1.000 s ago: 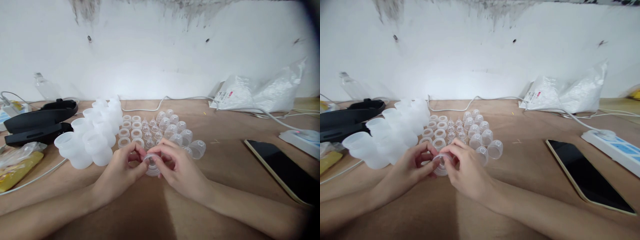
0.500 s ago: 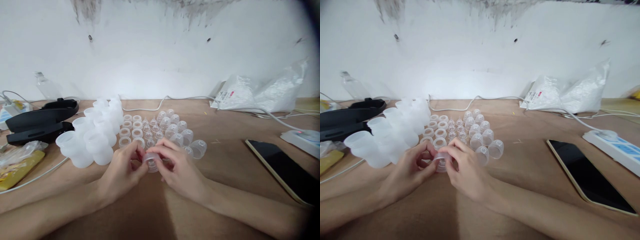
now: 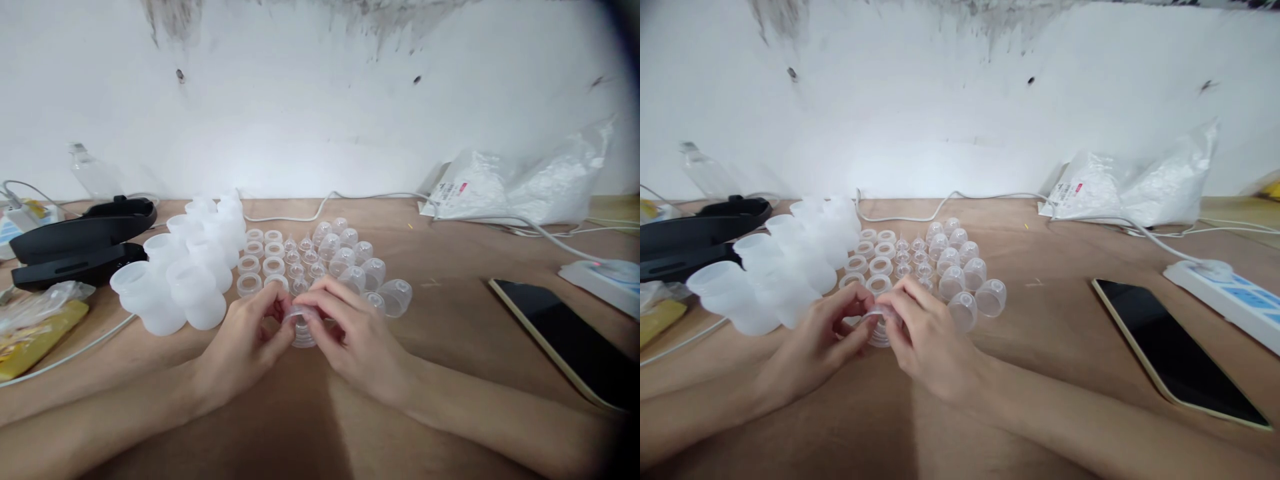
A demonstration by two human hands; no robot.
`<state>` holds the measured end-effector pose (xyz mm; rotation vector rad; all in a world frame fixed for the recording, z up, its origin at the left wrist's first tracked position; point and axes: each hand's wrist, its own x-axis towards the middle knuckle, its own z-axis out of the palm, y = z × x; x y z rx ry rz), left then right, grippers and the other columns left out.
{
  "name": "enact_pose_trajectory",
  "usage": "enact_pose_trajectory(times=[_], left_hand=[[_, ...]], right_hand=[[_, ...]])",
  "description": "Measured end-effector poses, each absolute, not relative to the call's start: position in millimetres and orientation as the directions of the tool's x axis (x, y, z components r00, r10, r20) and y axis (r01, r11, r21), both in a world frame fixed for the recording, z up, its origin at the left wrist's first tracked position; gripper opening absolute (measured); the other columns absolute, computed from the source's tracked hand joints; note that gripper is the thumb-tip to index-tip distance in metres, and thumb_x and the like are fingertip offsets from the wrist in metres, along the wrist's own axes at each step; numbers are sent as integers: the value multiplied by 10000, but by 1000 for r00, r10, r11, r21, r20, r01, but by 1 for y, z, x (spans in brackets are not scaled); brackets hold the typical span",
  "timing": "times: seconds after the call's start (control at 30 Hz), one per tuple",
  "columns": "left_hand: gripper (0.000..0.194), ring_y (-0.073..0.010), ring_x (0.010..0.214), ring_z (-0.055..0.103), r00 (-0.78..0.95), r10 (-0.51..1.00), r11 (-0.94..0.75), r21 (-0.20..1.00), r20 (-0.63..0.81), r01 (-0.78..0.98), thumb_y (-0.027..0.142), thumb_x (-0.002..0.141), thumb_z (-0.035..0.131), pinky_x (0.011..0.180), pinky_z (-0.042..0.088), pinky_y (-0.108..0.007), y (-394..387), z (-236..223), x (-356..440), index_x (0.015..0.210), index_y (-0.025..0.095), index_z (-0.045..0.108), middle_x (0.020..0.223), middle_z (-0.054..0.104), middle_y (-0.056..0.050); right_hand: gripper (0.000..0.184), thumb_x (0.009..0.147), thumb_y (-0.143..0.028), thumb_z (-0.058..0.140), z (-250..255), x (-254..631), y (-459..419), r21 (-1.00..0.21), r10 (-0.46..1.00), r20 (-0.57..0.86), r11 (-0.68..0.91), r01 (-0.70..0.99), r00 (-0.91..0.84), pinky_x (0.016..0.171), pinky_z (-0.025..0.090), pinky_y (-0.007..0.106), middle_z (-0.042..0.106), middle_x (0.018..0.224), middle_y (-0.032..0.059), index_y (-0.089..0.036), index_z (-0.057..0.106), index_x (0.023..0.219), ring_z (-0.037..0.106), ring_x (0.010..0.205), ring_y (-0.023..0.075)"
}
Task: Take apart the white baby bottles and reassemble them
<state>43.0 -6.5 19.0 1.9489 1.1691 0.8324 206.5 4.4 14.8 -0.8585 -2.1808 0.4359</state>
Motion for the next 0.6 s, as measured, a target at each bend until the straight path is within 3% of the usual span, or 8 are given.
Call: enact_pose_trajectory(times=[0.2, 0.33, 0.47, 0.6], left_hand=[[96, -132, 743, 556, 374, 911, -338, 836, 174, 432, 213, 799, 498, 498, 451, -180, -3, 21, 39, 869, 193, 436, 821, 573, -3], [99, -109, 629, 551, 340, 927, -313, 827, 159, 467, 208, 767, 532, 500, 464, -195, 1, 18, 36, 828, 196, 455, 767, 575, 20], [106, -99, 613, 561, 326, 929, -316, 830, 173, 459, 147, 732, 533, 523, 479, -193, 4, 15, 37, 766, 191, 443, 740, 578, 31], [121, -87, 629, 571, 328, 929, -306, 859, 174, 411, 103, 723, 514, 555, 497, -179, 3, 16, 39, 752, 189, 435, 720, 573, 41]], right_hand=[[205, 834, -197, 466, 21, 209, 7, -652, 809, 375, 578, 491, -453, 581, 490, 237, 496, 925, 28, -220, 572, 1008, 499, 604, 70], [271, 768, -155, 533, 19, 209, 9, -689, 828, 328, 539, 485, -455, 564, 488, 227, 508, 908, 17, -244, 573, 1021, 521, 660, 89], [301, 738, -118, 538, 15, 207, 9, -664, 833, 345, 542, 515, -432, 526, 467, 205, 503, 792, -8, -257, 570, 1004, 500, 655, 98], [357, 708, -45, 503, 14, 205, 7, -621, 802, 414, 595, 511, -431, 591, 479, 213, 496, 769, -13, -236, 560, 1004, 498, 679, 98]])
